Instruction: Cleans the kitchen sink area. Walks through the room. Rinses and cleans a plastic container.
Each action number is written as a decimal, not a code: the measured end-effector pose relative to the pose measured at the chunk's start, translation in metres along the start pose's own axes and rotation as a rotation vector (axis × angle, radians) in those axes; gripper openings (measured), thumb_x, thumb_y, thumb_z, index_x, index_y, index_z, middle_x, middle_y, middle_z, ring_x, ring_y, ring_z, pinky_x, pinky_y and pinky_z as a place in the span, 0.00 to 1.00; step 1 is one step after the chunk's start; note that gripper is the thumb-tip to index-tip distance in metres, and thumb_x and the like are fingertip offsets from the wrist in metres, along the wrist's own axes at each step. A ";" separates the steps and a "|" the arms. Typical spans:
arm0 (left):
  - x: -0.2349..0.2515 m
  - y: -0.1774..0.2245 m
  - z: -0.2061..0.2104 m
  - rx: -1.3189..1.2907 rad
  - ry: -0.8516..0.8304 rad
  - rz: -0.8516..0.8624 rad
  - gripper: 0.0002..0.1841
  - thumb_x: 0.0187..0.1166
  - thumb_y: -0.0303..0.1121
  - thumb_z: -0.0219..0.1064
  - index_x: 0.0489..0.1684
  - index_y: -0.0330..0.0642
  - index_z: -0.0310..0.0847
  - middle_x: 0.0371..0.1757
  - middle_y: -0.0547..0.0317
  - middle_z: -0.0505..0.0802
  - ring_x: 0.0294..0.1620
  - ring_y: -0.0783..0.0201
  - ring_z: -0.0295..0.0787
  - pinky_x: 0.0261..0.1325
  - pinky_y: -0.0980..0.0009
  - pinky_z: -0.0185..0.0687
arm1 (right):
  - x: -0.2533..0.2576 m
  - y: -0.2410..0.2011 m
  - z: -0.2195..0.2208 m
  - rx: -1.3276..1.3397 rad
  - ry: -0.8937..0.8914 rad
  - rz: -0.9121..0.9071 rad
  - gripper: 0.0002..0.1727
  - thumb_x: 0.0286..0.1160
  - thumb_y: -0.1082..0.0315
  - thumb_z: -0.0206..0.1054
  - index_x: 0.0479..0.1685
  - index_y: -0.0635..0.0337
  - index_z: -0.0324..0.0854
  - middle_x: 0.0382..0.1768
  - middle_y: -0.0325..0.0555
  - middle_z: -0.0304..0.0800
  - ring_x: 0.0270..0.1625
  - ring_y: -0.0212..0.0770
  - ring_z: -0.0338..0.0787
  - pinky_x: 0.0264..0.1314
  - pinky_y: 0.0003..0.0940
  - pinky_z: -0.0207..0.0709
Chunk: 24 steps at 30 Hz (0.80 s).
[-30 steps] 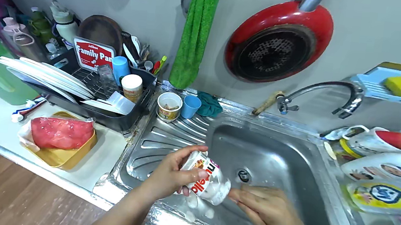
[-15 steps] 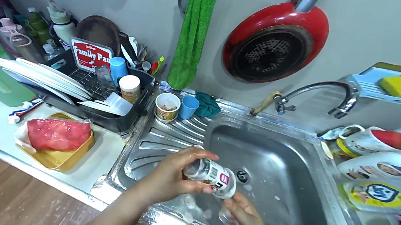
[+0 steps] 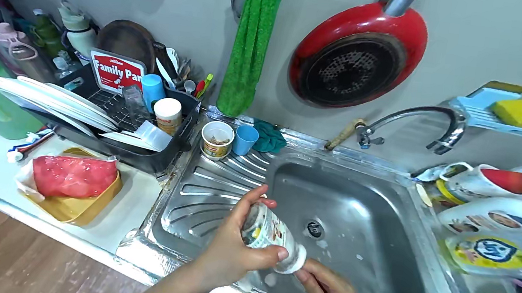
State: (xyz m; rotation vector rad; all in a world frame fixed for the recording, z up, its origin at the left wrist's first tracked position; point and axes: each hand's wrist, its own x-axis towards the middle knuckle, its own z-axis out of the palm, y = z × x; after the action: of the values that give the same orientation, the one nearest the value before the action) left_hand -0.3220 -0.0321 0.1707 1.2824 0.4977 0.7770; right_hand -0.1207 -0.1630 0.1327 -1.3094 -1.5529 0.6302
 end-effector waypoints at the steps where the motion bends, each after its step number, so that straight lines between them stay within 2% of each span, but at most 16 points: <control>1: -0.001 0.000 -0.001 0.057 -0.004 0.047 0.49 0.62 0.32 0.83 0.90 0.51 0.60 0.73 0.57 0.84 0.66 0.61 0.86 0.68 0.63 0.86 | -0.002 -0.006 0.002 0.093 -0.009 0.078 0.11 0.89 0.59 0.61 0.53 0.46 0.88 0.37 0.25 0.91 0.35 0.13 0.83 0.39 0.13 0.78; 3: -0.001 0.002 -0.003 0.138 -0.029 0.128 0.51 0.61 0.34 0.84 0.90 0.52 0.59 0.74 0.59 0.84 0.70 0.62 0.84 0.71 0.62 0.84 | -0.007 -0.014 0.007 0.289 -0.016 0.229 0.10 0.87 0.61 0.62 0.52 0.36 0.89 0.35 0.16 0.90 0.31 0.11 0.80 0.34 0.11 0.74; 6: 0.002 0.005 -0.007 0.176 -0.119 0.235 0.52 0.60 0.34 0.85 0.91 0.51 0.56 0.74 0.57 0.83 0.72 0.59 0.82 0.74 0.58 0.82 | -0.012 -0.015 0.017 0.553 -0.030 0.379 0.09 0.85 0.55 0.65 0.50 0.28 0.90 0.29 0.14 0.87 0.26 0.11 0.76 0.29 0.10 0.70; 9: 0.007 0.006 -0.011 0.279 -0.242 0.398 0.51 0.61 0.33 0.84 0.89 0.41 0.55 0.72 0.51 0.84 0.73 0.58 0.82 0.76 0.57 0.80 | -0.014 -0.012 0.025 0.836 -0.001 0.488 0.07 0.81 0.52 0.67 0.49 0.30 0.90 0.22 0.18 0.80 0.21 0.13 0.72 0.24 0.11 0.66; 11: 0.010 0.006 -0.012 0.336 -0.310 0.466 0.50 0.61 0.30 0.84 0.88 0.38 0.56 0.75 0.48 0.83 0.77 0.56 0.78 0.81 0.56 0.76 | -0.015 -0.008 0.027 0.968 0.000 0.520 0.07 0.79 0.51 0.69 0.49 0.32 0.90 0.20 0.19 0.79 0.19 0.13 0.71 0.22 0.11 0.65; 13: 0.013 0.006 -0.015 0.383 -0.355 0.464 0.55 0.62 0.32 0.84 0.92 0.38 0.49 0.83 0.45 0.75 0.84 0.53 0.71 0.86 0.54 0.69 | -0.015 -0.002 0.027 1.000 -0.011 0.500 0.08 0.79 0.52 0.69 0.51 0.33 0.90 0.22 0.20 0.81 0.20 0.13 0.72 0.23 0.11 0.66; 15: 0.011 0.007 -0.015 0.443 -0.336 0.382 0.58 0.64 0.37 0.84 0.96 0.44 0.43 0.90 0.49 0.67 0.87 0.57 0.67 0.87 0.57 0.68 | -0.015 0.004 0.026 0.871 0.029 0.442 0.09 0.80 0.52 0.68 0.54 0.32 0.90 0.27 0.21 0.85 0.22 0.13 0.73 0.24 0.11 0.67; 16: 0.010 0.007 -0.014 0.452 -0.288 0.311 0.57 0.65 0.41 0.84 0.96 0.48 0.44 0.89 0.53 0.69 0.85 0.61 0.70 0.85 0.59 0.72 | -0.013 0.006 0.025 0.750 0.063 0.409 0.10 0.81 0.52 0.68 0.54 0.31 0.90 0.30 0.21 0.88 0.23 0.12 0.74 0.25 0.11 0.68; 17: 0.008 0.005 -0.012 0.432 -0.232 0.235 0.53 0.67 0.45 0.83 0.95 0.49 0.50 0.85 0.55 0.74 0.80 0.64 0.76 0.80 0.60 0.77 | -0.012 0.008 0.024 0.633 0.098 0.371 0.09 0.82 0.53 0.67 0.54 0.31 0.90 0.32 0.20 0.90 0.24 0.12 0.75 0.26 0.11 0.69; 19: 0.009 0.000 -0.012 0.353 -0.152 0.103 0.43 0.71 0.47 0.79 0.87 0.46 0.62 0.75 0.58 0.84 0.69 0.66 0.85 0.72 0.62 0.84 | -0.008 0.008 0.022 0.444 0.133 0.292 0.09 0.84 0.56 0.66 0.54 0.32 0.90 0.35 0.18 0.91 0.28 0.12 0.78 0.30 0.11 0.72; 22: 0.010 -0.002 -0.013 0.272 -0.112 0.001 0.34 0.67 0.42 0.83 0.73 0.44 0.74 0.57 0.57 0.92 0.56 0.66 0.92 0.63 0.64 0.90 | -0.005 0.009 0.020 0.356 0.135 0.245 0.10 0.86 0.58 0.64 0.54 0.35 0.90 0.34 0.18 0.90 0.28 0.12 0.77 0.30 0.10 0.71; 24: 0.009 -0.005 -0.016 0.311 -0.118 0.060 0.31 0.63 0.39 0.86 0.68 0.44 0.81 0.56 0.58 0.93 0.56 0.67 0.92 0.63 0.65 0.90 | -0.002 0.009 0.014 0.357 0.087 0.272 0.09 0.85 0.58 0.64 0.52 0.34 0.90 0.31 0.17 0.89 0.26 0.11 0.76 0.27 0.10 0.68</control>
State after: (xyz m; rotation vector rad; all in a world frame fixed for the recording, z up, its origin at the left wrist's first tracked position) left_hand -0.3265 -0.0151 0.1634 1.6283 0.4992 0.6857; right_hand -0.1294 -0.1599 0.1186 -1.2610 -1.1362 0.9593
